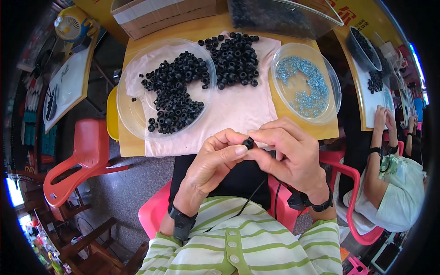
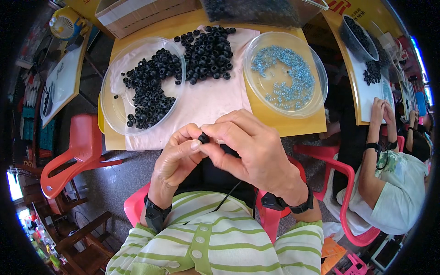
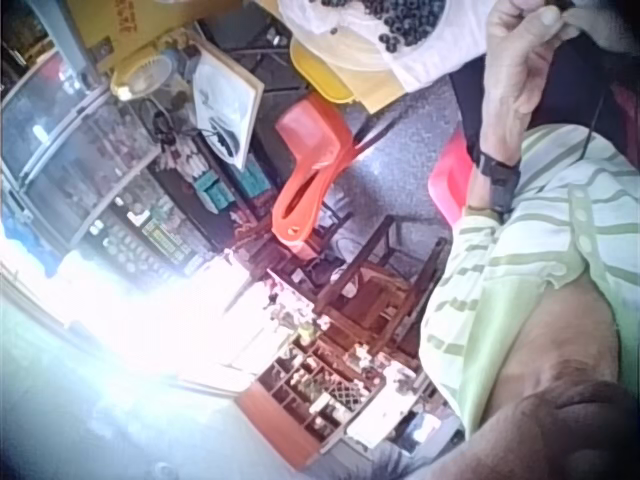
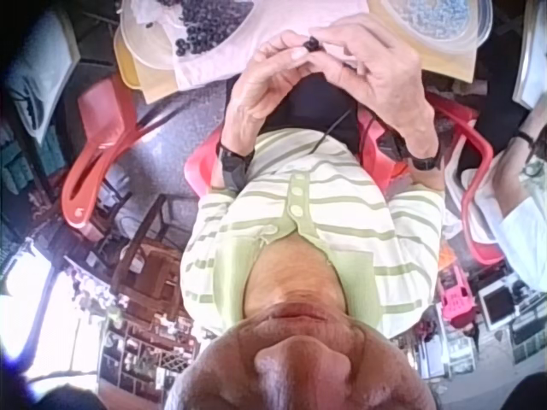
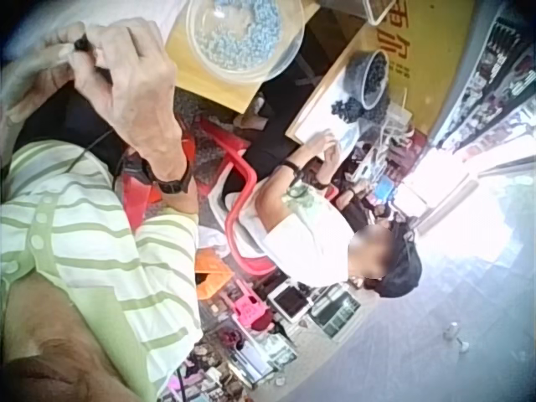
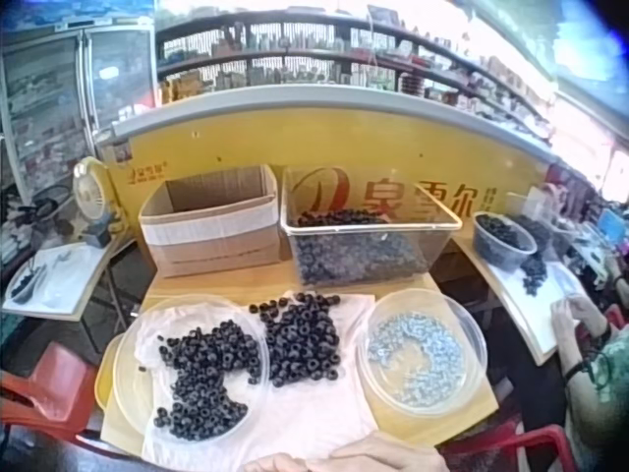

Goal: The recorder is assembling small black plastic components by inserting small silver pins into them.

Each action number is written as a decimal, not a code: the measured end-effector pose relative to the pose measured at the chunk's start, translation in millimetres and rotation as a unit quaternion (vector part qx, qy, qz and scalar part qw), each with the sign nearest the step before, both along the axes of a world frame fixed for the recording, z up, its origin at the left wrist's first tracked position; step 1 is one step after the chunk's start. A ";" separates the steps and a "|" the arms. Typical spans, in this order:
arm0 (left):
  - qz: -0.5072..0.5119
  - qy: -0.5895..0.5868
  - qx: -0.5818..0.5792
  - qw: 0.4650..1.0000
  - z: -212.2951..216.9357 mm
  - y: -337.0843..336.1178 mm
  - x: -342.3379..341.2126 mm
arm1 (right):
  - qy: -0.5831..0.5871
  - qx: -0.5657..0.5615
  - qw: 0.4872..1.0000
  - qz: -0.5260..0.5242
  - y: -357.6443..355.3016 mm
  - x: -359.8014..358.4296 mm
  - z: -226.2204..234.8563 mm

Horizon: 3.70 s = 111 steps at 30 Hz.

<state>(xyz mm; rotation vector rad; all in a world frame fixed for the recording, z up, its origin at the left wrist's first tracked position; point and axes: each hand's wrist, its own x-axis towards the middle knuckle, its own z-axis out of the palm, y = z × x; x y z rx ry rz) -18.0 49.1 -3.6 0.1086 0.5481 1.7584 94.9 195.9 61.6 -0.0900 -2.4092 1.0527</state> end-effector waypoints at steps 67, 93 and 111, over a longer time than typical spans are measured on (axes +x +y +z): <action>0.066 0.854 -0.206 0.472 12.8 23.1 -115.3 | -0.105 0.086 0.969 -0.209 97.4 -30.2 33.7; 0.204 0.468 -0.203 0.835 29.9 12.8 -83.2 | -0.142 0.080 0.957 -0.240 108.4 4.7 -32.1; 0.059 0.230 -0.106 0.966 10.7 28.0 -14.3 | -0.182 0.129 0.941 -0.253 118.5 -21.3 -46.4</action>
